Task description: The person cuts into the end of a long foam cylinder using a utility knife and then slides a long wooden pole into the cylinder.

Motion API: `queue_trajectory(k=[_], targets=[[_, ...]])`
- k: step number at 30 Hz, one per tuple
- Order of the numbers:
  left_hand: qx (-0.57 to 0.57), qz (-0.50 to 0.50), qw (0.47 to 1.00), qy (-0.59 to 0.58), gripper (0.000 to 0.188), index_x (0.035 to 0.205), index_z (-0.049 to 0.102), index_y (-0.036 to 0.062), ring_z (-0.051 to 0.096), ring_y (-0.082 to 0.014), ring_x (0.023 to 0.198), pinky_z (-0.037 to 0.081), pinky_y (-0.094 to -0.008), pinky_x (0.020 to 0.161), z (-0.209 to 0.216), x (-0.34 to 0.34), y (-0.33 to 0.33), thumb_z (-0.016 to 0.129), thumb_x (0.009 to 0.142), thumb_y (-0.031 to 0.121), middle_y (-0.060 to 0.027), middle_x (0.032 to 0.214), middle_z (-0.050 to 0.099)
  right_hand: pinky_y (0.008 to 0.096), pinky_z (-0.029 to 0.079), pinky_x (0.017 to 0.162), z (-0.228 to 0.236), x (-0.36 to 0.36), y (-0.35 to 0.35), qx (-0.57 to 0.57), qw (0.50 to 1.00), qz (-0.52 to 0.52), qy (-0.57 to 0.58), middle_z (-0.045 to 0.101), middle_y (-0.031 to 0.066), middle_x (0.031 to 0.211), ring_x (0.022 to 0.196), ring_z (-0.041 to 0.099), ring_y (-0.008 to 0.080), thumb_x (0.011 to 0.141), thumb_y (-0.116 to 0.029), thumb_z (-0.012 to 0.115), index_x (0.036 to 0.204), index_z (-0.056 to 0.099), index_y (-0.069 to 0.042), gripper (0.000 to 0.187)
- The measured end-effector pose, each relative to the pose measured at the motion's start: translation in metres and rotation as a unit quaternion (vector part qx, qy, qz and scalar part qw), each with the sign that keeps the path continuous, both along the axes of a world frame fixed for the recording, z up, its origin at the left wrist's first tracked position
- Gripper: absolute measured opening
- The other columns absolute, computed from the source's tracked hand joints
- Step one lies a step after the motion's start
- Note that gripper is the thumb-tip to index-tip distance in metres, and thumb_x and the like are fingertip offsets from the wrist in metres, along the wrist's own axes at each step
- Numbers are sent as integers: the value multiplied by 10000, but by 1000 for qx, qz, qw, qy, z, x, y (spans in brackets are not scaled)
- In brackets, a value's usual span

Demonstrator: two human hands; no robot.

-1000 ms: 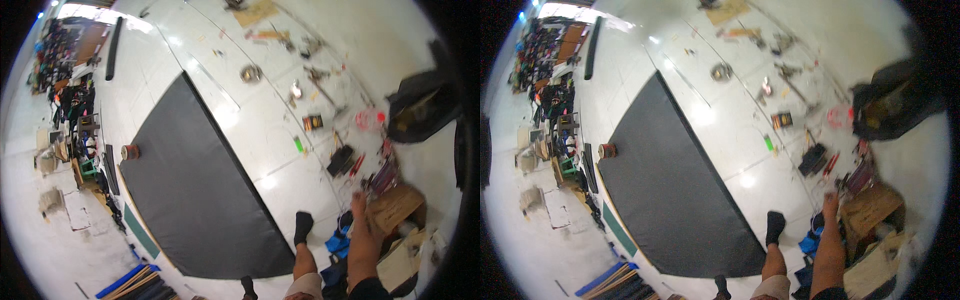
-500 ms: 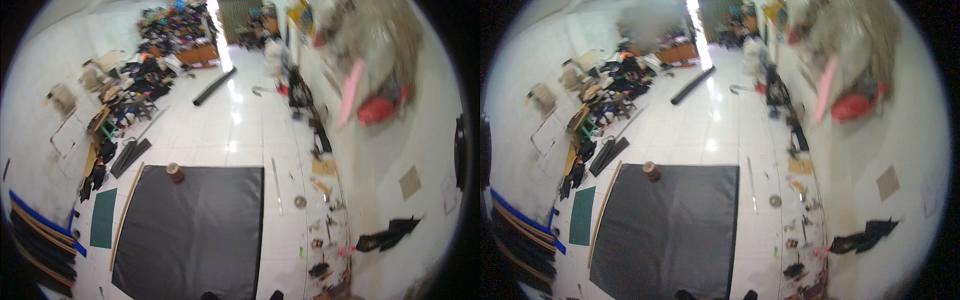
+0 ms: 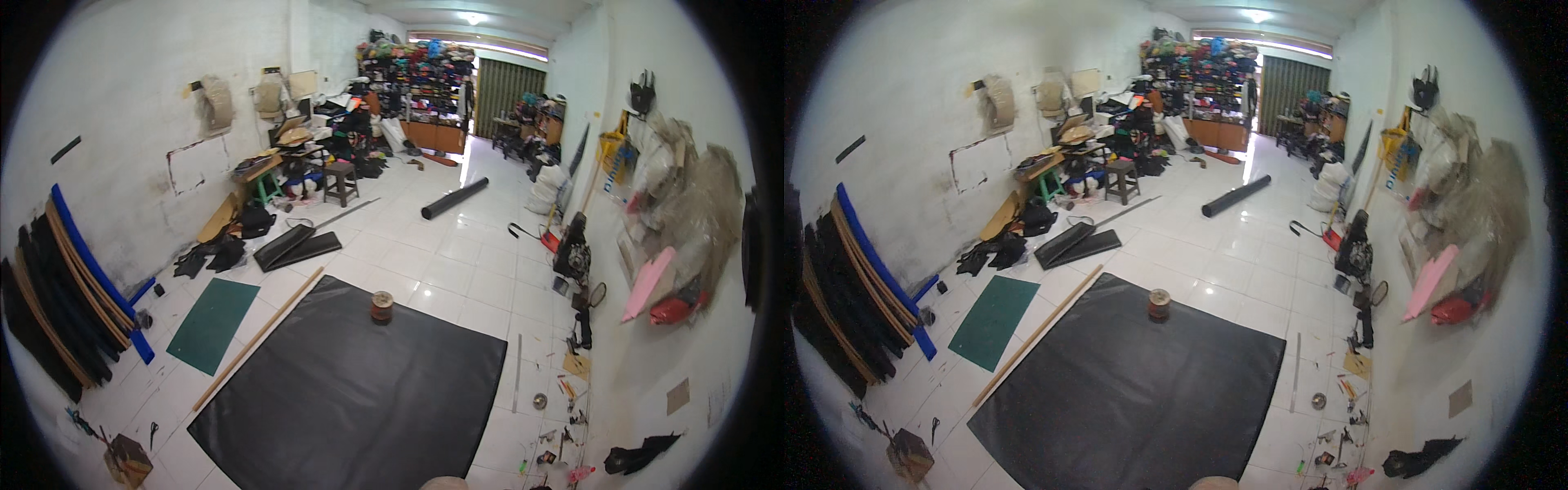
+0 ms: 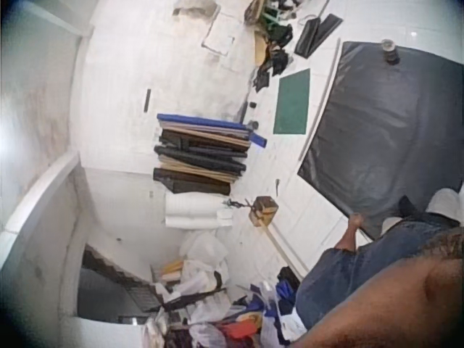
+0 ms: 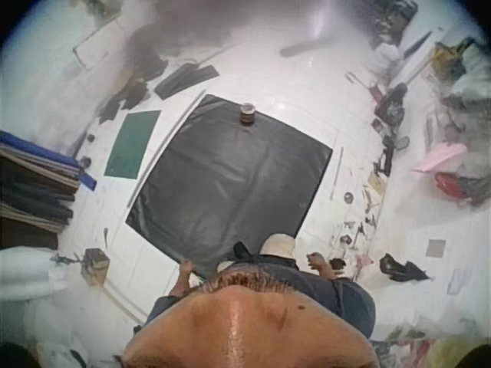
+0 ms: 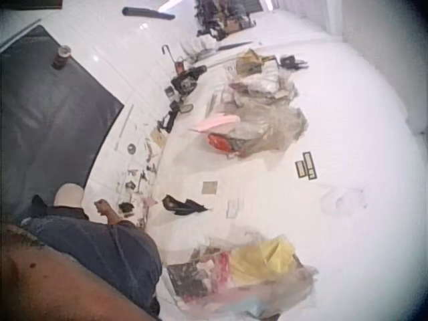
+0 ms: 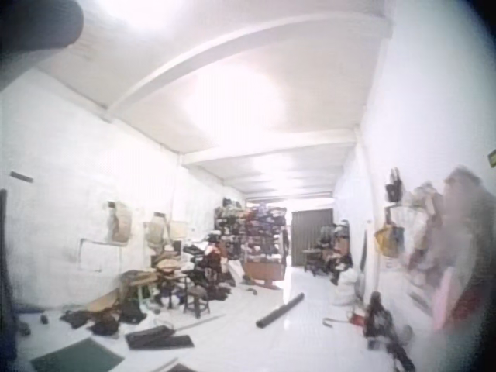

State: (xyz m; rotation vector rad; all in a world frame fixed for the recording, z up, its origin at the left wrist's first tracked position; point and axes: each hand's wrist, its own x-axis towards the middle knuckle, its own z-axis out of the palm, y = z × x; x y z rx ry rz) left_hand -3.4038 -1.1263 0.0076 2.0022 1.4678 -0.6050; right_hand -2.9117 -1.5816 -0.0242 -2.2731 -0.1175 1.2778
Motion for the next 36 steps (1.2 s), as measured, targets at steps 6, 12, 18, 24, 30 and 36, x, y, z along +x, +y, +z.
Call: queue_trajectory(k=[6, 12, 18, 24, 30, 36], targets=[[32, 188, 977, -99, 456, 1035, 639, -39, 572, -382, 1060, 430, -452, 895, -21, -58, 43, 466, 892, 358, -236, 1077, 636, 386, 450, 546, 67, 27, 101, 4, 991, 126, 42, 536, 53, 514, 478, 488, 209, 834, -291, 681, 622, 581, -103, 300], [-130, 399, 899, -122, 374, 902, 646, -9, 581, -245, 797, 456, -360, 713, -9, -20, 38, 424, 926, 291, -138, 852, 629, 363, 430, 519, 77, 145, 133, 359, 853, 295, -237, 517, 36, 493, 465, 458, 198, 836, -318, 680, 585, 546, -113, 350], [-51, 567, 781, -258, 343, 1020, 663, -6, 632, -265, 914, 473, -357, 814, -10, 7, 152, 607, 854, 289, -155, 963, 677, 456, 477, 830, 60, 227, 524, -2, 818, 429, -382, 626, 224, 1030, 925, 622, 319, 862, -343, 600, 1066, 558, 28, 425], [31, 666, 688, -287, 291, 982, 668, 0, 632, -234, 847, 479, -338, 783, -24, -38, 192, 603, 846, 249, -130, 903, 681, 293, 469, 606, 124, 102, 940, 223, 883, 382, -158, 615, 58, 868, 753, 598, 159, 917, -285, 565, 969, 571, -27, 262], [108, 519, 823, -203, 311, 951, 632, -35, 626, -236, 774, 499, -406, 721, -76, -109, 176, 598, 854, 259, -122, 816, 648, 301, 477, 653, 142, -96, 1068, 223, 858, 460, -56, 610, 56, 873, 765, 575, 145, 916, -277, 577, 1049, 581, -32, 280], [-103, 696, 672, -231, 280, 799, 603, 23, 535, -210, 559, 422, -382, 495, -37, -169, 299, 544, 841, 293, -82, 636, 545, 326, 495, 766, 89, -134, 1024, -41, 830, 551, -82, 643, 85, 996, 885, 609, 187, 892, -349, 596, 1056, 625, -41, 350]])
